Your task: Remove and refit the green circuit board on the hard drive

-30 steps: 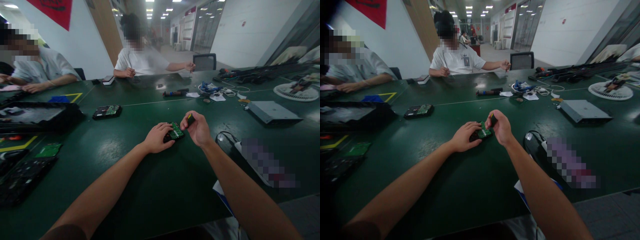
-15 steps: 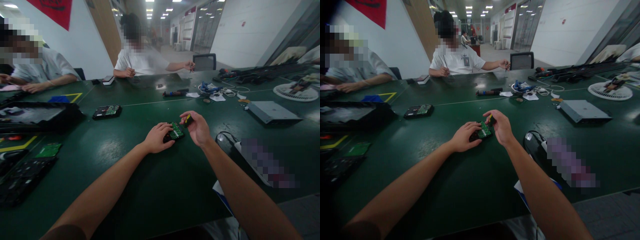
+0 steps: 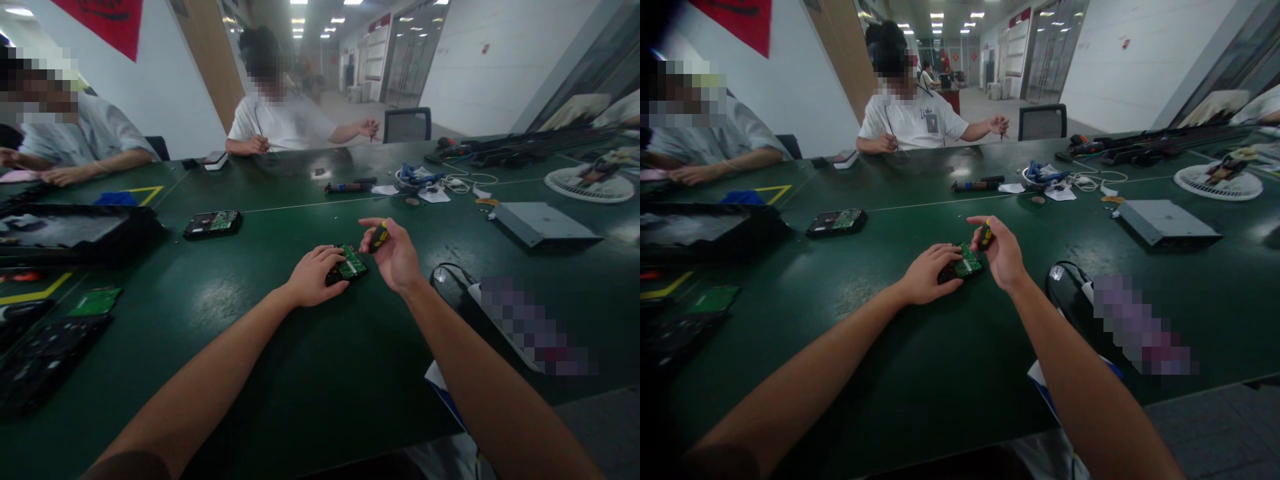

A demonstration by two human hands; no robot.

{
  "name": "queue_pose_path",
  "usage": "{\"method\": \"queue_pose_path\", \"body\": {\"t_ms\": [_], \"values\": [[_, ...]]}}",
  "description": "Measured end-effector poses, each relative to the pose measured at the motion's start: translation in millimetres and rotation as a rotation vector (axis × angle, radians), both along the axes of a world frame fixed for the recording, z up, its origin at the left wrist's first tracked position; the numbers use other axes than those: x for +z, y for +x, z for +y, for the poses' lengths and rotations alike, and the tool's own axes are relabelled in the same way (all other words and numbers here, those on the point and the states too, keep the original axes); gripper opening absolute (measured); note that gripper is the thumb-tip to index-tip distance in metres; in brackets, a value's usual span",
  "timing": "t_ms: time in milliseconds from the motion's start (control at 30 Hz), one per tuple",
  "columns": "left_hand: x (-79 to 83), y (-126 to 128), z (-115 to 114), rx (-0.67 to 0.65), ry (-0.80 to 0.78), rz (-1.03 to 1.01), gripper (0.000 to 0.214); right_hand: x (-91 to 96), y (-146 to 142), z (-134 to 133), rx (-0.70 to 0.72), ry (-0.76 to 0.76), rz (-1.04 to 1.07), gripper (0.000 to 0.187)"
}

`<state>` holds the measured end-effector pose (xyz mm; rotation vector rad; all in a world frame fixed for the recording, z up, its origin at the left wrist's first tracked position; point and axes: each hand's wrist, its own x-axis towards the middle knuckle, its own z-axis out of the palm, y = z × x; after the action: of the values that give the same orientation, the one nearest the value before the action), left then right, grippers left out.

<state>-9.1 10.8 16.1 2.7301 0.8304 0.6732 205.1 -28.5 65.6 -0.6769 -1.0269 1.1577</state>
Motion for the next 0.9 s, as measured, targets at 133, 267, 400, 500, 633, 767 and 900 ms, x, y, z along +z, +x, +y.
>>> {"method": "queue_pose_path", "body": {"t_ms": [133,267,400,500,633,767,900], "values": [[0.8,0.2,-0.3,0.010,0.001,0.017,0.055,-0.9,1.3,-0.8,-0.037,0.058,-0.055,0.030],[1.7,0.3,-0.8,0.013,0.008,0.026,0.056,2.1,1.0,-3.9,0.027,0.046,-0.005,0.029],[1.6,0.0,-1.0,0.011,-0.002,0.018,0.056,4.5,1.1,-5.2,0.069,0.007,0.014,0.026],[1.1,-0.3,-0.9,0.008,-0.009,0.010,0.056,5.3,1.6,-4.2,0.049,-0.003,0.013,0.038],[0.6,-0.4,-0.5,0.007,-0.016,0.001,0.056,5.1,1.9,-2.3,0.033,-0.032,0.001,0.057],[0.5,-0.2,-0.2,-0.001,-0.014,-0.009,0.055,2.1,1.7,-1.2,-0.003,0.004,0.003,0.044],[0.7,0.0,-0.4,0.008,-0.003,0.002,0.055,1.2,2.3,-2.4,-0.010,0.051,0.020,0.030]]}}
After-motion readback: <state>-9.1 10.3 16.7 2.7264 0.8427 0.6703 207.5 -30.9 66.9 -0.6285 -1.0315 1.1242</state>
